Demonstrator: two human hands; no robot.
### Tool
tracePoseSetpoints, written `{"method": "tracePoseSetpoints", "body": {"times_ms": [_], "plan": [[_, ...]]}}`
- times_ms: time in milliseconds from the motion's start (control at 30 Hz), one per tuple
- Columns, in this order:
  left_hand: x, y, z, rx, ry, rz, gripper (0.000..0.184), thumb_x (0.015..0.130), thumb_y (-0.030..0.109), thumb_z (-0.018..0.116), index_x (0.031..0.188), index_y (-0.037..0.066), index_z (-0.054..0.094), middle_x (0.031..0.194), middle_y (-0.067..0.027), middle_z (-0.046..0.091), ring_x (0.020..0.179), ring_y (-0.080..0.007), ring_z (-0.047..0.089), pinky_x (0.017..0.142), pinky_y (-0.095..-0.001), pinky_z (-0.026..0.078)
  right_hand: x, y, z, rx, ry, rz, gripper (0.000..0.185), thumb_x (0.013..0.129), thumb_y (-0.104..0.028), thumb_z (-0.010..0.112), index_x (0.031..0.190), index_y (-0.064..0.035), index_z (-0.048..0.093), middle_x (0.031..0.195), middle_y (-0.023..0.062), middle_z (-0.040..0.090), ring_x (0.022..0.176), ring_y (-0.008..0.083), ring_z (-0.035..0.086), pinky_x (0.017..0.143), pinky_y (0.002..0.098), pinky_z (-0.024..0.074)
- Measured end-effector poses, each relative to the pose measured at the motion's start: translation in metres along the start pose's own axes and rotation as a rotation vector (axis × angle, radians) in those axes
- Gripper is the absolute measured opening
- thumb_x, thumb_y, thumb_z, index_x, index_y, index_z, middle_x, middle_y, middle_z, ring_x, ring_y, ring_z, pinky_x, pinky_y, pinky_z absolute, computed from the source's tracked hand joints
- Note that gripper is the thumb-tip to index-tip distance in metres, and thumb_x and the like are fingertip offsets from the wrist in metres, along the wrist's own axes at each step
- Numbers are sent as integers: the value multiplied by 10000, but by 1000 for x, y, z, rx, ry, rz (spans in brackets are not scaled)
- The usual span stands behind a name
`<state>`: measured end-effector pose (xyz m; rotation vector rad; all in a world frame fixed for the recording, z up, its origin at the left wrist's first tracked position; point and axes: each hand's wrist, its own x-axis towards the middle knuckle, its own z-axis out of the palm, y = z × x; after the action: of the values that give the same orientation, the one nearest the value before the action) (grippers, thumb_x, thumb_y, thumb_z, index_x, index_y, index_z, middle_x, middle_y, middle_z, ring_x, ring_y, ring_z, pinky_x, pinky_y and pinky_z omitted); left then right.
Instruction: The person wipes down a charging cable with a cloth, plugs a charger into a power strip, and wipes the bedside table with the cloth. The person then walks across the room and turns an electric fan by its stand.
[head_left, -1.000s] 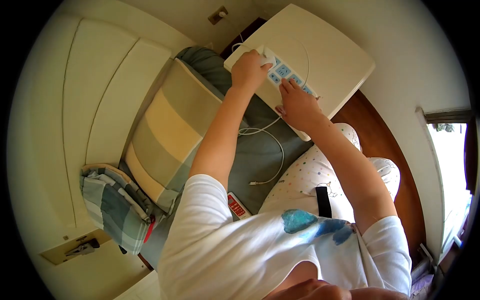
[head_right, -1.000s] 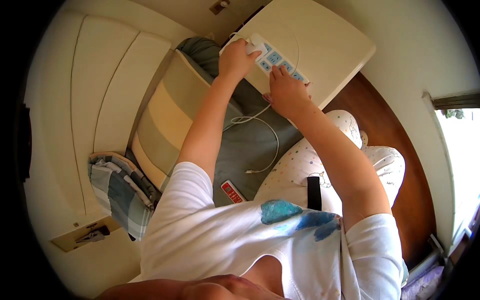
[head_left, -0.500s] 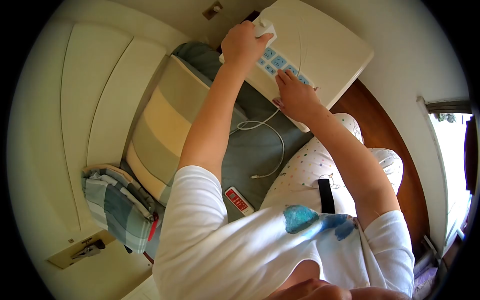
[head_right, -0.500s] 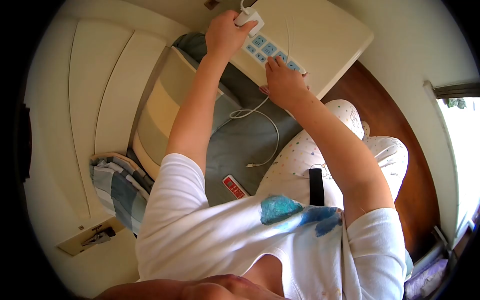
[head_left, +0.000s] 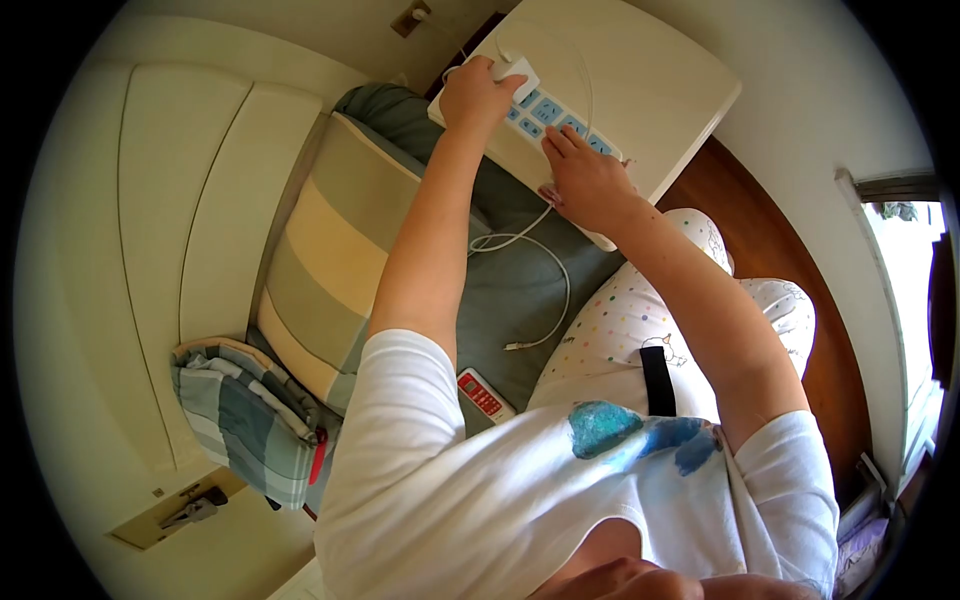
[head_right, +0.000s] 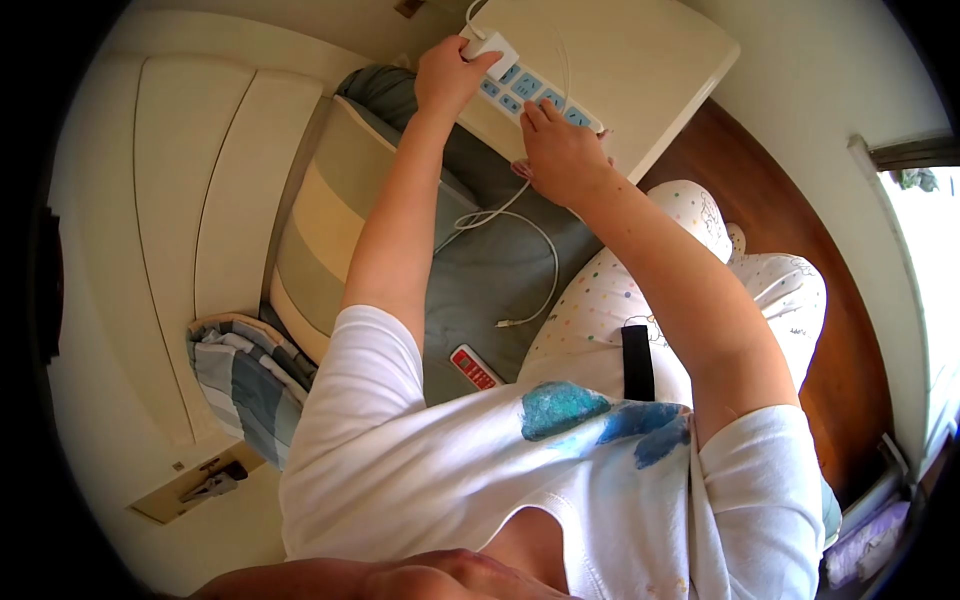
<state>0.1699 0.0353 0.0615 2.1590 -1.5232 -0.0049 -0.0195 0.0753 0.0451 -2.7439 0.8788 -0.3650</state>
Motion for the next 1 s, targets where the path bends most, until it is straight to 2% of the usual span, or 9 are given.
{"method": "tracePoseSetpoints", "body": {"times_ms": [133,333,533,667,733,833,900,967,1000], "plan": [[-2,6,-5,-31,-61,-50,417,642,361,692,879,29,604,770,-109,628,694,-237,610,605,-332,469,-1,-2,-3,-12,-42,31,582,759,-296,591,1170,65,394,1264,130,374,1211,234,340,814,330,471],[-19,7,-2,-11,14,-29,412,634,354,697,863,27,597,798,-132,623,741,-290,600,634,-371,470,-5,0,-14,110,-106,31,535,764,-276,584,1160,40,412,1317,113,333,1238,229,306,862,365,438],[-14,17,6,120,-69,8,386,649,336,688,863,31,585,800,-135,609,804,-301,580,654,-396,461,-32,-20,-24,324,-20,-55,462,717,-218,625,1124,-58,478,1264,52,401,1217,210,343,830,396,448],[-14,19,3,82,-72,-49,416,659,346,681,913,36,570,880,-133,597,861,-288,563,672,-387,457,-63,-20,-48,440,13,-115,482,641,-82,639,1099,-53,493,1222,84,448,1167,248,401,793,354,456],[-18,19,2,68,-91,-69,419,664,350,676,922,39,566,901,-130,593,874,-286,559,678,-383,455,-85,-15,-55,616,-32,-32,437,641,-51,606,1068,-44,509,1133,118,502,1033,280,491,775,354,455],[-34,13,11,-15,-29,-47,431,687,283,682,986,18,521,934,-125,556,817,-289,575,654,-390,462,-131,1,-61,760,-89,117,397,640,-10,558,1035,-30,527,989,130,565,874,258,553,760,325,451],[-59,0,19,-234,345,25,447,705,227,685,1044,9,491,927,-104,548,741,-211,573,608,-315,453,-162,18,-63,837,-32,207,372,650,-8,547,1021,-25,539,939,120,579,824,232,567,728,306,458],[-100,2,5,-672,264,-136,424,738,161,666,1075,-2,467,884,-66,530,638,-113,501,550,-234,409,-194,35,-66,1010,40,438,335,673,15,518,1005,-14,546,875,92,593,781,171,567,707,266,450],[-122,3,1,-695,266,-135,391,750,146,656,1063,-3,473,862,-49,520,613,-90,459,533,-211,387,-210,44,-68,1096,59,584,324,685,36,500,1003,-9,541,862,73,593,787,136,553,719,245,435]]}}
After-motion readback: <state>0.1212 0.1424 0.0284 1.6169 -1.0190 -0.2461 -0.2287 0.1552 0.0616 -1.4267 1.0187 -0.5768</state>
